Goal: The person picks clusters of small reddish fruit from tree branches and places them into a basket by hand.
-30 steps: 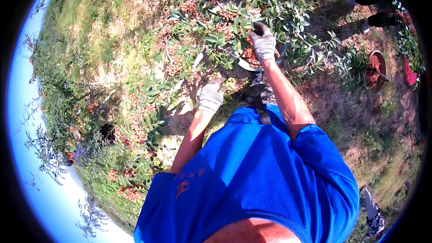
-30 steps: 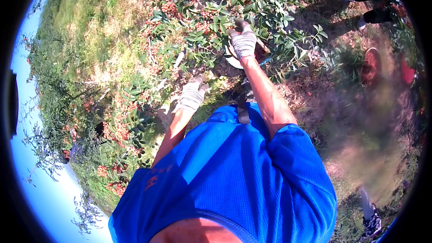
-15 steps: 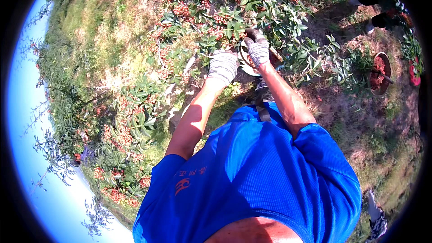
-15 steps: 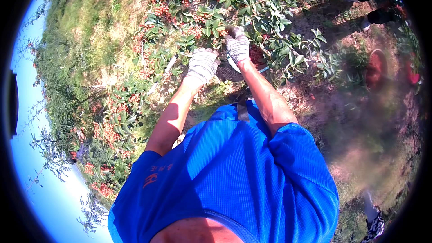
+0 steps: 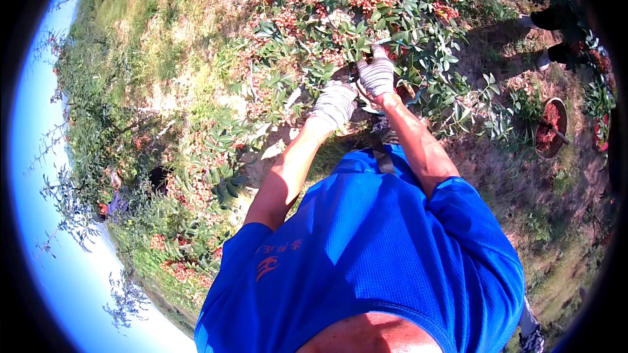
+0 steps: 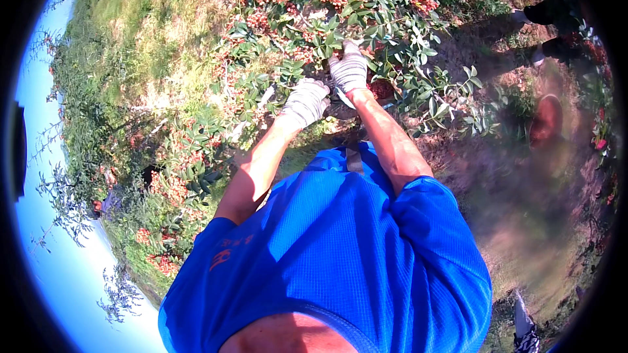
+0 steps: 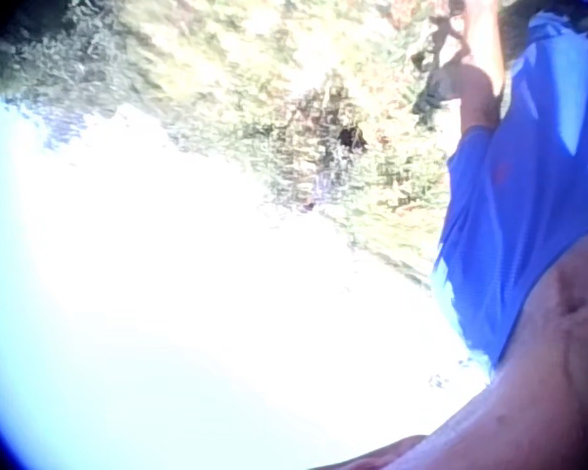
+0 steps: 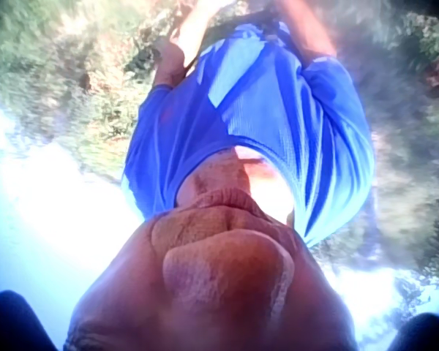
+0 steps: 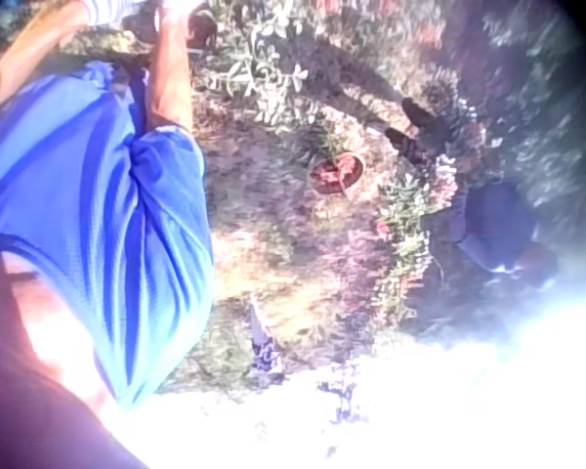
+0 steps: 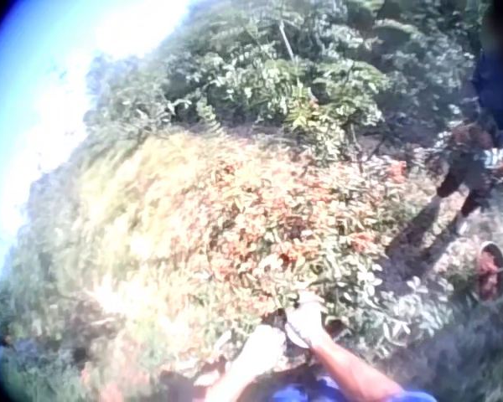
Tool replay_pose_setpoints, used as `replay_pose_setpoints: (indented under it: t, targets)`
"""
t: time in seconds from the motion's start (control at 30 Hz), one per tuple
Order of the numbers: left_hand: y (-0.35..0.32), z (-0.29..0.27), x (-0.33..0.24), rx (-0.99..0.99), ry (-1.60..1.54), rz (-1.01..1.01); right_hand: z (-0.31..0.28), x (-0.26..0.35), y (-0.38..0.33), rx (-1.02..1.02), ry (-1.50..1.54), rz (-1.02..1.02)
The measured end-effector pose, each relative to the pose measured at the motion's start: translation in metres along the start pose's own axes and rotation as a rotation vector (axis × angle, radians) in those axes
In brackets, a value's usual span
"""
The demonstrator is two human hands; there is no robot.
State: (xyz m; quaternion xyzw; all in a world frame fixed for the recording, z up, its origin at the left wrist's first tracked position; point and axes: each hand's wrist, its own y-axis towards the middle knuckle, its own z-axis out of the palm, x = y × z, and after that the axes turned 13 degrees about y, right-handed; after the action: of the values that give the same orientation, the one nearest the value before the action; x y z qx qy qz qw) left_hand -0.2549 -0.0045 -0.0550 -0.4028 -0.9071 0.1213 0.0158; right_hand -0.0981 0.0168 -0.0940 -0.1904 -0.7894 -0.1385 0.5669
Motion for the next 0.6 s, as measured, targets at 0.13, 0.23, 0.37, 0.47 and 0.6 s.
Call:
replay_pose_setpoints:
  t: [0.13,0.23,0.37,0.47,0.6]
  targets:
    - [0.001,-0.012,0.000,-0.041,0.010,0.027,0.002,0.003,0.007,0.038,0.068,0.182]
    - [0.000,-0.019,-0.002,-0.051,-0.001,0.032,0.003,0.006,0.011,0.127,-0.089,0.147]
    - [0.002,-0.021,-0.002,0.044,0.044,0.013,0.001,0.010,0.015,0.139,-0.108,0.165]
    - [0.002,-0.019,0.002,0.020,0.012,0.036,-0.002,0.009,0.015,0.084,0.101,0.185]
    - [-0.002,-0.010,0.001,-0.031,0.030,0.054,0.003,0.002,0.016,0.043,0.268,0.282]
